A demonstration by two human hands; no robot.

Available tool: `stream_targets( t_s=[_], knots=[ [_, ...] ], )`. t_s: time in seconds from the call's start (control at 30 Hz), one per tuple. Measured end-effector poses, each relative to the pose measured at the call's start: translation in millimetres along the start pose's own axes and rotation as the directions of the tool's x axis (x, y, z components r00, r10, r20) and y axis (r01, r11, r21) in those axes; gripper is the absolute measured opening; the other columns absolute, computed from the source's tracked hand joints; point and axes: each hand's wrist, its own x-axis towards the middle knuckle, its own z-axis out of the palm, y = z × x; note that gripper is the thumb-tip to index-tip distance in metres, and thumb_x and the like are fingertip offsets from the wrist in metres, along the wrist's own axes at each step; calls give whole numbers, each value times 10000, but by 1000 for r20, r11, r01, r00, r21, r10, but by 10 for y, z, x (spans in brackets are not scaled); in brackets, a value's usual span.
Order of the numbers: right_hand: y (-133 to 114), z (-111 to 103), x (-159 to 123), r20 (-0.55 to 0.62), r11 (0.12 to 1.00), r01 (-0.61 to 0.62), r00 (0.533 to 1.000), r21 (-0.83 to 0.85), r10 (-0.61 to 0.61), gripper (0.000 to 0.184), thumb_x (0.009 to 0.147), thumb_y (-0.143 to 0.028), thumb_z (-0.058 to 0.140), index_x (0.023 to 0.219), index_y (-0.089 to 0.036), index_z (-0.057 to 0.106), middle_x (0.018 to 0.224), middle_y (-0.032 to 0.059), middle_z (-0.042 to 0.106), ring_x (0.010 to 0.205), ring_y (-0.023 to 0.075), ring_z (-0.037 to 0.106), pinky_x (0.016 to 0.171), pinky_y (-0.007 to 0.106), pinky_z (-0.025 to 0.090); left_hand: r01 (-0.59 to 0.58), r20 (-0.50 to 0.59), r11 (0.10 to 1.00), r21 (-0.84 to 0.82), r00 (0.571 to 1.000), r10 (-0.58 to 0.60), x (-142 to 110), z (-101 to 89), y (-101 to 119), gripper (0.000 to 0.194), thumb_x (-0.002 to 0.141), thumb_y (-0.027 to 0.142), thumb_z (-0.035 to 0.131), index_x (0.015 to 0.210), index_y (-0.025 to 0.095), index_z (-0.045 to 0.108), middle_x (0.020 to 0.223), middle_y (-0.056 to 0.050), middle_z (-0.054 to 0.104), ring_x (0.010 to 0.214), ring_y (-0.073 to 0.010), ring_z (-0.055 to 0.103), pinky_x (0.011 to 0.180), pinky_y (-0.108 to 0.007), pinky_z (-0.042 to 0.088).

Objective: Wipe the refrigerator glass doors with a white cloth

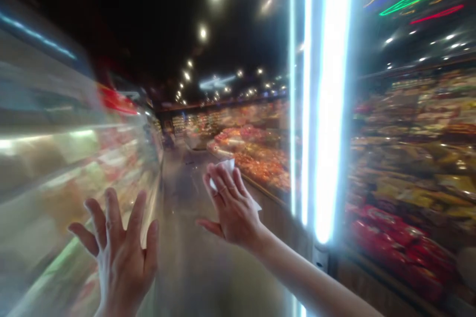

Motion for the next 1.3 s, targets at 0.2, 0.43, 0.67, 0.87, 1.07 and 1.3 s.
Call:
stream_targets(
  t_s=[0.2, 0.43, 0.67, 0.87, 1.07, 1.3],
  knots=[
    [402, -37, -482, -8, 985, -172, 985, -25, 172, 888, 1062, -622, 293, 1670, -22, 52, 1713, 241, 248, 1630, 362, 133, 1269, 638, 302, -42, 8, 999, -14, 999, 42, 0, 231, 517, 813, 988, 337, 578, 1662, 381, 126, 1783, -7, -61, 1641, -327, -104, 1289, -635, -135],
    [599, -65, -907, -2, 972, -234, 972, -29, 234, 884, 1060, -584, 344, 1667, -18, 39, 1735, 238, 141, 1631, 379, 82, 1231, 679, 348, -89, 66, 996, -6, 994, 89, -27, 443, 942, 881, 954, 229, 603, 1666, 376, 106, 1781, -19, -55, 1641, -330, -97, 1302, -636, -119],
    [733, -98, -1064, -2, 978, -205, 979, -30, 205, 854, 1063, -554, 325, 1668, -25, 38, 1763, 158, 13, 1636, 349, 30, 1284, 644, 261, -111, 94, 994, 3, 989, 110, -41, 486, 994, 857, 968, 326, 605, 1663, 385, 107, 1781, 1, -66, 1642, -316, -106, 1298, -616, -147],
    [655, -79, -1018, 2, 988, -152, 988, -10, 152, 875, 1054, -592, 334, 1669, -25, 78, 1761, 180, 60, 1631, 386, 83, 1262, 677, 287, -125, 97, 992, 20, 988, 123, -67, 418, 857, 847, 973, 322, 593, 1663, 380, 107, 1781, 9, -68, 1640, -310, -112, 1296, -603, -159],
    [344, -15, -765, 1, 995, -97, 995, 14, 97, 920, 1040, -652, 304, 1662, -4, 105, 1738, 218, 178, 1629, 389, 92, 1264, 679, 285, -78, 71, 996, 43, 995, 74, -134, 246, 467, 875, 962, 326, 610, 1667, 369, 93, 1781, 7, -71, 1640, -314, -115, 1298, -591, -162],
    [-182, 65, -265, 16, 998, -51, 999, 35, 50, 939, 1034, -679, 279, 1666, -10, 92, 1726, 217, 228, 1631, 371, 122, 1303, 637, 214, -41, 42, 997, 67, 998, 38, -192, -54, -118, 836, 978, 335, 591, 1661, 391, 112, 1779, 27, -68, 1641, -308, -112, 1298, -610, -147]
  ],
)
